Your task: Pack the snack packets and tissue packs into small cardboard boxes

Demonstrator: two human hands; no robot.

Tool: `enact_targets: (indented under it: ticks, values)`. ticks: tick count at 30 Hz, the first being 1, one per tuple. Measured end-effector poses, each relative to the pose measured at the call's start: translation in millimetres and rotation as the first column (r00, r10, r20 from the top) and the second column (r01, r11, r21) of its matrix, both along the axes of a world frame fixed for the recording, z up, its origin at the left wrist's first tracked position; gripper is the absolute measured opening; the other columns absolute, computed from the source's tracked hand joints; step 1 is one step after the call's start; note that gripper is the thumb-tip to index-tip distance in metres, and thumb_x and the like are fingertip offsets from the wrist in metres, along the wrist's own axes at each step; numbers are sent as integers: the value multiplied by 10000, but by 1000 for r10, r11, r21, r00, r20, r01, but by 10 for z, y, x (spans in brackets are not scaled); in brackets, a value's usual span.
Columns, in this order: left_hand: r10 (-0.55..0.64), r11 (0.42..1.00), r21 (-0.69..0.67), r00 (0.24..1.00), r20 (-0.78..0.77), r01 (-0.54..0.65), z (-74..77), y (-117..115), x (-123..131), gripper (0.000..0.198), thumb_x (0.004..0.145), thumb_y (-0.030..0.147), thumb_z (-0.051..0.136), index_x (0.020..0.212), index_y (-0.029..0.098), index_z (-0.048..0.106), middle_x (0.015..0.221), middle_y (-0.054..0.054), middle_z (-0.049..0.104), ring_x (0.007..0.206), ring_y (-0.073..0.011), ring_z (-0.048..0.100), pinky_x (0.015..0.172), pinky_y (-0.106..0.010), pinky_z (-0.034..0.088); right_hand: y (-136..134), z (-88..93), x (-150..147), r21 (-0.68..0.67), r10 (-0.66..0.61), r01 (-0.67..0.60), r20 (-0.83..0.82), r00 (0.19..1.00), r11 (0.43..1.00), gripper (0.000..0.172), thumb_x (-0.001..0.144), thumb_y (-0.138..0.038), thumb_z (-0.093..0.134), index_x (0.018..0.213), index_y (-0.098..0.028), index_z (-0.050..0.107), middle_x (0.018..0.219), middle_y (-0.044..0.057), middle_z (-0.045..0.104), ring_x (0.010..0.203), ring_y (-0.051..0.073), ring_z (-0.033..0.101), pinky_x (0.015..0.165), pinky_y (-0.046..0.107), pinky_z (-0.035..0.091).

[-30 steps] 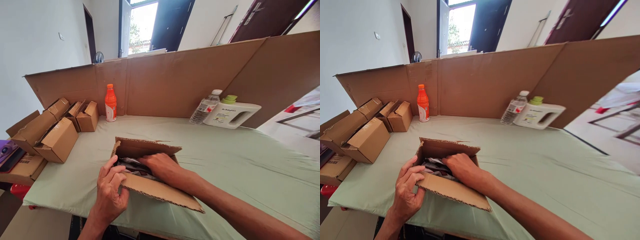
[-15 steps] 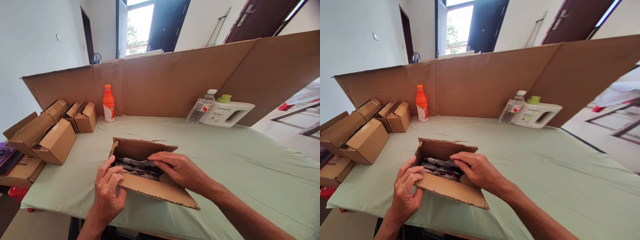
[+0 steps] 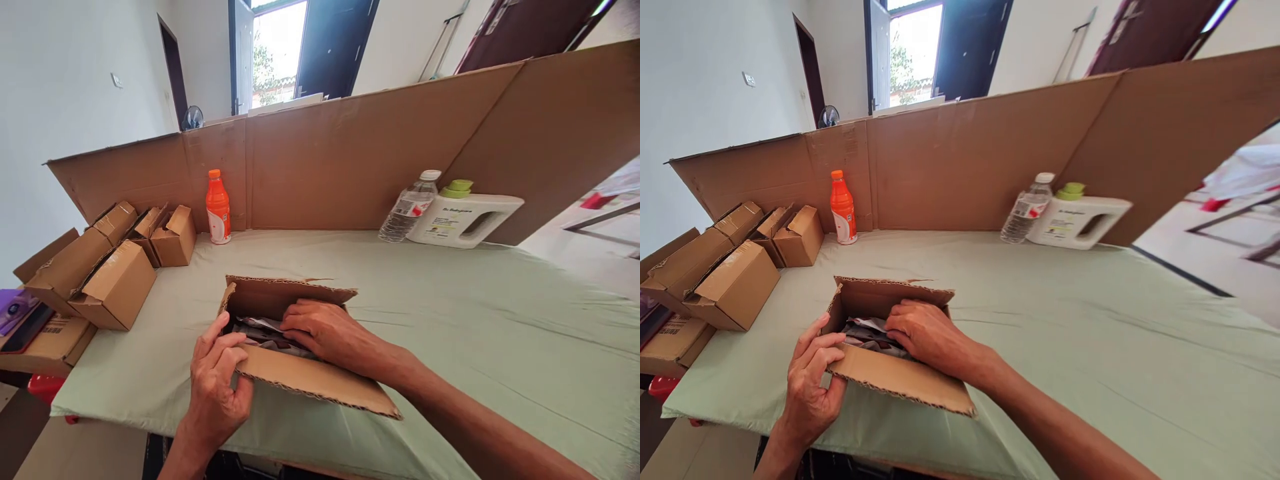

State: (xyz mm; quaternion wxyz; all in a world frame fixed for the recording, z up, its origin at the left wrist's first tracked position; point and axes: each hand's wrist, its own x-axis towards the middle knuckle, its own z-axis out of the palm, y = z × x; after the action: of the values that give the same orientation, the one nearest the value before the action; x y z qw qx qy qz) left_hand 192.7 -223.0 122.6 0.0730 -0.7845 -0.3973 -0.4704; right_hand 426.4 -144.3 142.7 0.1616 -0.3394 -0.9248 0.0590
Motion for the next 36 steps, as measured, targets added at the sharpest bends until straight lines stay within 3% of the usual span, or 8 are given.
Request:
enact_targets:
  ticks: [9, 14, 18, 21, 23, 27, 31, 36]
  values:
    - [-9, 1000, 0, 1000, 8, 9, -5, -2, 3, 286, 784, -21, 490, 926, 218, 559, 1062, -66, 749, 1365, -265, 543, 999, -414, 533, -27, 23, -18, 10, -89, 88, 55, 995, 996, 274, 958, -147, 534, 832, -204, 771, 815, 58, 732, 755, 173, 653, 632, 263, 408]
    - [-13, 1000, -9, 1000, 19, 13, -22, -19, -5, 331, 727, -32, 474, 926, 216, 566, 1074, -61, 742, 1384, -265, 526, 1040, -415, 520, -3, -14, -14, -25, -46, 46, 30, 999, 999, 273, 951, -150, 532, 849, -209, 778, 833, 50, 751, 767, 184, 684, 650, 276, 462]
    - [-17, 1000, -15, 1000, 11, 17, -32, -17, -5, 335, 722, -32, 473, 930, 216, 561, 1085, -59, 735, 1384, -267, 520, 1053, -419, 514, -53, -25, 58, 73, -15, 37, -277, 961, 997, 254, 1000, -256, 517, 940, -212, 760, 904, 52, 776, 824, 185, 720, 742, 297, 558]
    - [-19, 1000, -15, 1000, 4, 19, -22, -1, -11, 331, 733, -34, 474, 933, 217, 553, 1077, -54, 733, 1377, -253, 520, 1053, -404, 509, -135, 11, 194, 186, -76, 215, -561, 824, 959, 193, 997, -263, 554, 965, -224, 740, 943, 47, 786, 873, 186, 741, 812, 301, 593]
    - [-20, 1000, -14, 1000, -6, 20, -2, 3, -18, 328, 736, -36, 475, 932, 216, 549, 1081, -54, 727, 1376, -244, 515, 1058, -394, 502, -193, 25, 317, 214, -110, 308, -629, 769, 927, 151, 983, -254, 586, 958, -235, 734, 926, 34, 788, 853, 184, 748, 809, 295, 603]
    - [-31, 998, -50, 998, -48, 29, 54, -23, -24, 323, 762, -35, 472, 952, 212, 556, 1142, -65, 698, 1404, -239, 482, 1092, -396, 476, -279, -53, 527, 211, -153, 316, -555, 818, 925, 149, 976, -273, 598, 946, -239, 741, 906, 32, 791, 826, 193, 751, 771, 310, 618]
    - [24, 998, -59, 999, -24, -25, 83, -54, -31, 269, 835, 9, 499, 993, 206, 590, 1417, -118, 549, 1449, -277, 425, 1099, -430, 467, -319, -190, 590, 173, -119, 214, -441, 890, 961, 222, 995, -262, 557, 928, -234, 766, 1010, 55, 795, 922, 206, 750, 798, 337, 628]
    - [165, 986, -54, 978, 125, -160, 39, -33, -131, 377, 910, 167, 610, 1280, 189, 546, 1525, -177, 448, 1393, -286, 481, 1056, -431, 494, -333, -243, 591, 145, -123, 203, -431, 894, 968, 236, 1007, -251, 539, 955, -236, 768, 1048, 64, 795, 957, 202, 751, 830, 338, 631]
